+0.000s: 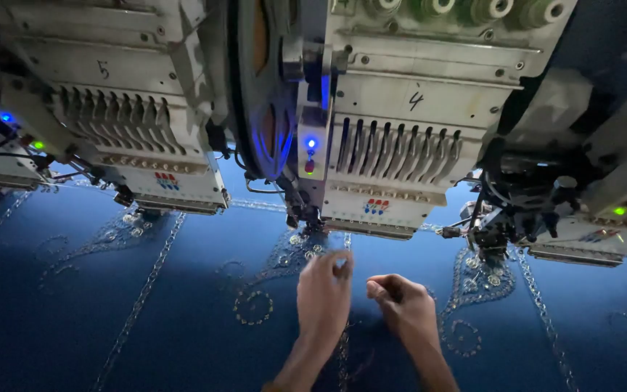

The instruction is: The person threads a multi-needle industrial embroidery machine by hand, pulling thread through individual tensioners and guides at various stations along the machine.

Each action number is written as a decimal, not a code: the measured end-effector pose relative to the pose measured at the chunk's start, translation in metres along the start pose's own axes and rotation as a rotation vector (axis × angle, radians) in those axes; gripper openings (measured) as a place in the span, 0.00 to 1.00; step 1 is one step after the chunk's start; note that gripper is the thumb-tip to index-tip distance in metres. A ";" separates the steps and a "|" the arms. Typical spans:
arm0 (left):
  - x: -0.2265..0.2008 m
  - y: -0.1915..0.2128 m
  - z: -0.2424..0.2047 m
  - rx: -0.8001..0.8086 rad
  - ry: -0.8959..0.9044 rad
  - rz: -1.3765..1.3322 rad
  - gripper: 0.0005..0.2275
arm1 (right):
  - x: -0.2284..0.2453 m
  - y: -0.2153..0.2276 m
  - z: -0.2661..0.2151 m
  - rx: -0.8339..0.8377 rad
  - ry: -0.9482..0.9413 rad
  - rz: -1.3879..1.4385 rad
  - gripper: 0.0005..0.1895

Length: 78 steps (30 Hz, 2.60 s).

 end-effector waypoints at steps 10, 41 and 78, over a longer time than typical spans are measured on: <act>0.006 -0.031 0.026 -0.165 0.231 -0.275 0.09 | -0.009 -0.004 0.005 0.044 -0.037 0.018 0.15; 0.026 -0.030 -0.010 0.062 0.244 -0.028 0.11 | 0.033 0.013 -0.020 -0.403 0.276 -0.115 0.13; 0.048 0.039 -0.010 0.485 0.482 -0.489 0.08 | 0.016 -0.086 -0.031 0.504 -0.055 -0.150 0.10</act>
Point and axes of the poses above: each hand's wrist, its own z-axis towards the middle knuckle, its own y-axis out of the back of the hand, x = y × z, the point moved 9 cm from there along z, towards the middle knuckle, and after that the axes turned 8 degrees about z, right-handed, at the moved point
